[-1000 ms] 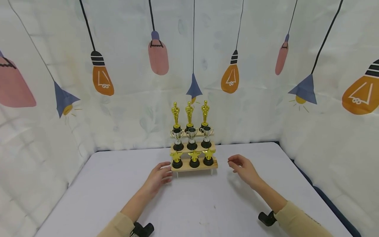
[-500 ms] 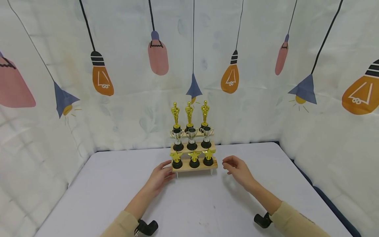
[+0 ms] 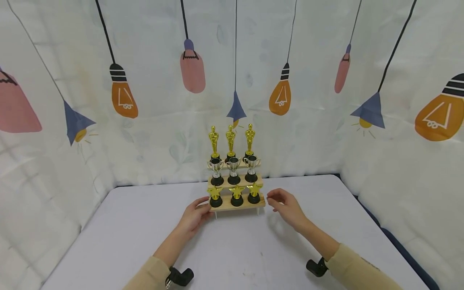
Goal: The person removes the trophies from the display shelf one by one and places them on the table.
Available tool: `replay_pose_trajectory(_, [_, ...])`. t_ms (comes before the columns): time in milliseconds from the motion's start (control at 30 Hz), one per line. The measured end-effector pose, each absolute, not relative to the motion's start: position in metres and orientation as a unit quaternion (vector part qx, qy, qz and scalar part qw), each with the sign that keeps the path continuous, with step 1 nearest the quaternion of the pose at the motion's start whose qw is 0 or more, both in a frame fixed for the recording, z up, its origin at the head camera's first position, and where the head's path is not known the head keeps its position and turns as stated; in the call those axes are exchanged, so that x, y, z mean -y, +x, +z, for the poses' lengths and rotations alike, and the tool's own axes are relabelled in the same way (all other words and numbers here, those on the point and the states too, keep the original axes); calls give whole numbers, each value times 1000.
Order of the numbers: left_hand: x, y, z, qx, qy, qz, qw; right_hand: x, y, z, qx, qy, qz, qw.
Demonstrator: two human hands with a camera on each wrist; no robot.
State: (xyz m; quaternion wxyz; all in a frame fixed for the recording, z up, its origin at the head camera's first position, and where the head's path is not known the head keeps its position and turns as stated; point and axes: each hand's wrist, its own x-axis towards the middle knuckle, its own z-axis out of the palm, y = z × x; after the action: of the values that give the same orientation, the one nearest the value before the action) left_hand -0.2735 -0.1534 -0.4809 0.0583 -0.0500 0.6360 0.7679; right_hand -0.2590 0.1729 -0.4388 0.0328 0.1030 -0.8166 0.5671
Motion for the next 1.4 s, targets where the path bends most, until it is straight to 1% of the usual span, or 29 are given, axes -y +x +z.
replay_pose_trajectory(267, [158,-277,-481,-644,-48,760,72,-166,-264,-437,826,125,547,54])
replay_pose_trajectory(567, [163,-278,-482,-642,-41,761,81,-159,-270,-440,829,128,542,53])
replay_pose_trajectory(867, [164,-280,-483,-643,-34,761,83,-154,-279,-447,839,102,529,73])
replay_pose_trajectory(1100, [162,-281,-482,-643,-39,760,86,-153,-286,-453,834,80,541,74])
replay_pose_trajectory(1400, [164,-285,-483,-643,-40,759,92,-151,-291,-454,836,89,536,78])
